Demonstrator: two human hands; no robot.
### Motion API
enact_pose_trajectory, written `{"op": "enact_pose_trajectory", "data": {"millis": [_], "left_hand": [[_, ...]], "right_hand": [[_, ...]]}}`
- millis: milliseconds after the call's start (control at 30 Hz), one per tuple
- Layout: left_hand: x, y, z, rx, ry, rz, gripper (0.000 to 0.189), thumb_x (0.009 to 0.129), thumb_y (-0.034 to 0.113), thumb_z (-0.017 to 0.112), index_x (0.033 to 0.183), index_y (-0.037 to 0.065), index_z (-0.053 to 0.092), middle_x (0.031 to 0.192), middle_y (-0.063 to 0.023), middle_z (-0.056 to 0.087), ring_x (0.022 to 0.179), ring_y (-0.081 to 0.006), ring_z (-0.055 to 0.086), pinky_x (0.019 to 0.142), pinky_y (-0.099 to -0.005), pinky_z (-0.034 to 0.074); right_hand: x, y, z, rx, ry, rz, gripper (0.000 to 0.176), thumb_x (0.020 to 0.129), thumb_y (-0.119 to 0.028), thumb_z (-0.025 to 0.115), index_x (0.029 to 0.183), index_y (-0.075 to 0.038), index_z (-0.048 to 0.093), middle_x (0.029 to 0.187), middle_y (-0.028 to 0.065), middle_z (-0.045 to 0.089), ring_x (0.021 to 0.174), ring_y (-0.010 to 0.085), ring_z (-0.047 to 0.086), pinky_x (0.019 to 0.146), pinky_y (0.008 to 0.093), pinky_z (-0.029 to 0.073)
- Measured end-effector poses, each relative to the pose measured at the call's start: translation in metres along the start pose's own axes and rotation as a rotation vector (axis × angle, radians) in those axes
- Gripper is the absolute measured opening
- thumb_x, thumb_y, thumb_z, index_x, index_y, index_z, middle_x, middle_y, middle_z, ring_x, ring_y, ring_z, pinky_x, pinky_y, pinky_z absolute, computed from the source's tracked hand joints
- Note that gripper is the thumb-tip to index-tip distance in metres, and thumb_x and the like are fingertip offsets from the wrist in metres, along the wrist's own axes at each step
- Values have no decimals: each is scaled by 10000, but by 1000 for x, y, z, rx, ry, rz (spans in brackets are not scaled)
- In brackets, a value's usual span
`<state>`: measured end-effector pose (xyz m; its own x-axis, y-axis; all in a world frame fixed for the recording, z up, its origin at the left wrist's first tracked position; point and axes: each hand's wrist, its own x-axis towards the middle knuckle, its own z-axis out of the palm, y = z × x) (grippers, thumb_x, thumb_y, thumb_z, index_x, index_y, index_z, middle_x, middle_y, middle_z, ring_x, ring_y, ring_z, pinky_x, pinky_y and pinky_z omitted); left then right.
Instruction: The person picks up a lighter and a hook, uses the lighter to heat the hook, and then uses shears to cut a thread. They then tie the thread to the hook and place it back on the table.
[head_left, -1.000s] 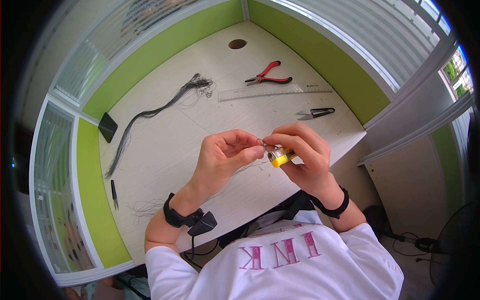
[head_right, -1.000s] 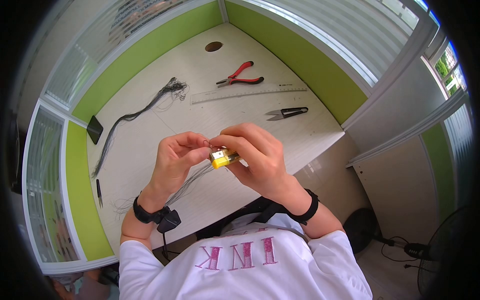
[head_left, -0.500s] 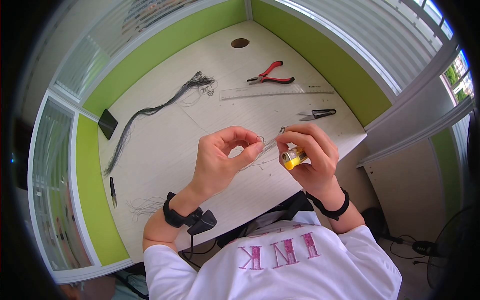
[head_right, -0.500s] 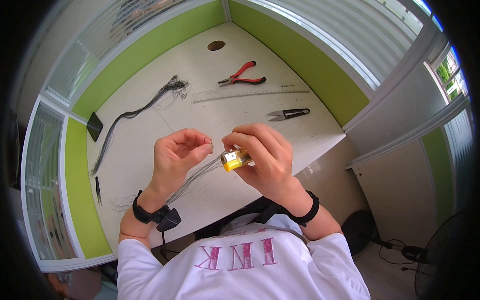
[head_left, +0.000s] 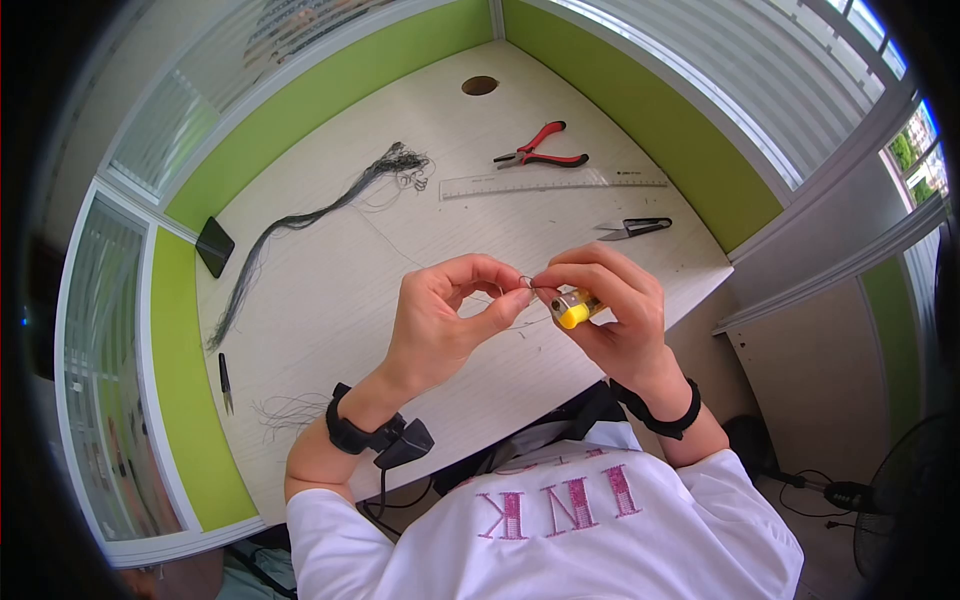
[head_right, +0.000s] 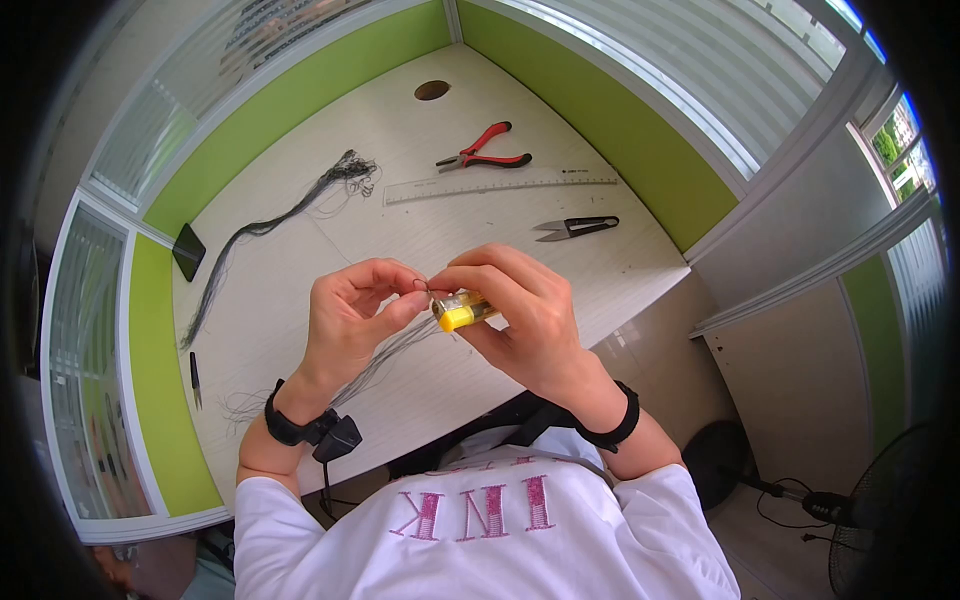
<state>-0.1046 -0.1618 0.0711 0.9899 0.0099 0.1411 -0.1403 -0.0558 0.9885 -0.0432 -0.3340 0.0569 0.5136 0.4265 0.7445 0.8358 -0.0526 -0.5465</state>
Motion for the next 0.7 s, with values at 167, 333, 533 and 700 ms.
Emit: {"op": "enact_pose_trajectory", "data": {"millis": [167, 333, 533, 700], "left_hand": [[0, 0, 1, 3, -18, 13, 115, 789, 54, 658, 867, -26, 633, 810, -58, 642, 770, -93, 591, 716, -219, 484], [0, 1, 0, 22, 8, 3, 109, 790, 48, 657, 867, -25, 635, 812, -56, 642, 762, -90, 586, 713, -218, 479], [0, 0, 1, -10, 1, 23, 113, 787, 51, 664, 868, -24, 638, 813, -56, 643, 760, -95, 585, 718, -224, 475], [1, -2, 1, 75, 12, 78, 93, 780, 43, 660, 845, -20, 642, 794, -51, 648, 749, -90, 588, 717, -225, 471]], "right_hand": [[-1, -1, 1, 35, -11, 33, 303, 582, 40, 711, 850, -29, 589, 798, 71, 593, 653, 198, 581, 545, 272, 464], [-4, 0, -4, 143, -8, 163, 244, 656, 33, 681, 883, -9, 602, 816, 71, 593, 689, 170, 581, 571, 262, 454], [-5, 1, -5, 373, -67, 338, 130, 797, -9, 618, 926, -2, 626, 806, 62, 595, 692, 130, 552, 584, 240, 426], [-5, -1, -5, 482, -134, 468, 96, 837, -54, 596, 901, 15, 614, 787, 53, 604, 691, 96, 532, 588, 227, 417]]}}
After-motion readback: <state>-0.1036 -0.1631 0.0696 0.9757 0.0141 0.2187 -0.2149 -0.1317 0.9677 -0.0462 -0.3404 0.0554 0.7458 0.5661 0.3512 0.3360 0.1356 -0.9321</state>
